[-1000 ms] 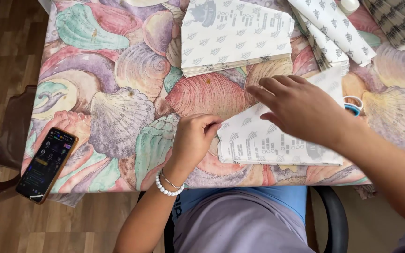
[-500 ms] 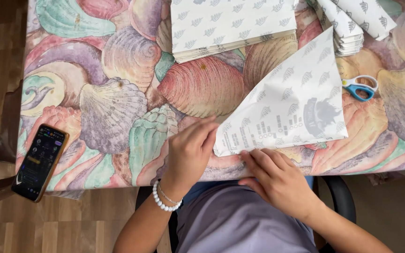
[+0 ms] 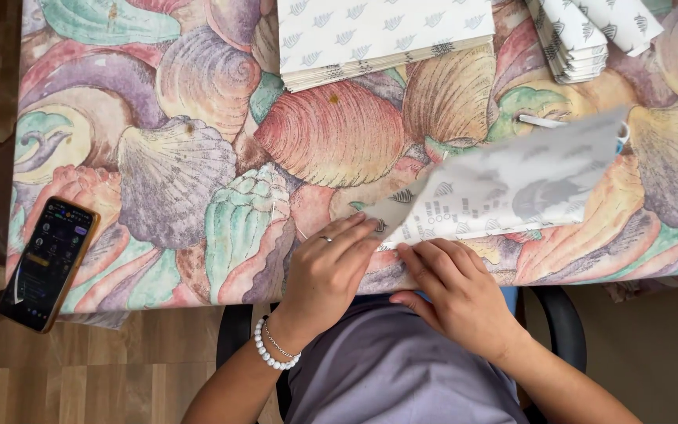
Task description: Folding and cutting printed paper sheets at a table to create specific shapes
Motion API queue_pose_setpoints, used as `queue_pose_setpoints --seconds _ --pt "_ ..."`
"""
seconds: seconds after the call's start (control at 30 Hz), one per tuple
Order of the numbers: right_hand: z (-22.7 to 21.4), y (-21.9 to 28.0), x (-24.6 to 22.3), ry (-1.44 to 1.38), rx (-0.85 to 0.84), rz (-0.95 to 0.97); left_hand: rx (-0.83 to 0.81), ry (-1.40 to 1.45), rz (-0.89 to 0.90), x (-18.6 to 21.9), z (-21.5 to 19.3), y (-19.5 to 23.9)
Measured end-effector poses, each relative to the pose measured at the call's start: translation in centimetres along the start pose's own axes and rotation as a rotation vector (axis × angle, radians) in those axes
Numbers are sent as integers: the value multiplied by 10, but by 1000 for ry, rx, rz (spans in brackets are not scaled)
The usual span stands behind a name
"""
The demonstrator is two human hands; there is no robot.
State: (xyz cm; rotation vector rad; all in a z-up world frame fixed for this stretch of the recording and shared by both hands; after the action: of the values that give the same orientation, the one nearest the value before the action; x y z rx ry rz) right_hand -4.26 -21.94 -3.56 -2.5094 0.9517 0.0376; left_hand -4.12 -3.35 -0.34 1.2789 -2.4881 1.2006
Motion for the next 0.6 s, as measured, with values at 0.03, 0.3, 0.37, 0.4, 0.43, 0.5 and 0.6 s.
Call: queue_pose_setpoints --seconds 0.03,0.3,0.37,0.4,0.43,0.5,0.6 --pt "-2 -1 2 5 1 2 2 3 5 -4 5 5" --pt "-71 6 110 -264 470 412 -18 62 -263 -31 -1 0" --pt "-82 -18 141 -394 309 491 -36 77 -272 -40 -4 -2" --pt "-86 -31 159 -516 152 561 -49 91 -270 -47 -4 -7" --pt "-87 -40 163 -509 158 561 -46 94 -262 -50 -8 -10" --pt "-77 -56 174 -692 -51 773 -35 70 -259 -55 -18 -16" --pt "-59 -52 176 -879 21 719 -43 29 -223 -61 -34 -19"
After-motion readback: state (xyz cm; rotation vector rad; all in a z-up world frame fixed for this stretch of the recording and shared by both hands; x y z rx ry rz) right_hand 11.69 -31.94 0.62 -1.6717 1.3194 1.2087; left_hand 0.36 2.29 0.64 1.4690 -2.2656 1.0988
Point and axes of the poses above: each hand's wrist, its own y-axis away from the middle knuckle, its own z-axis out of the palm, x = y × z, the point moved 4 cm from there along -y, towards the middle knuckle, and after that the axes turned 2 degrees about z, right-handed, at the moved point
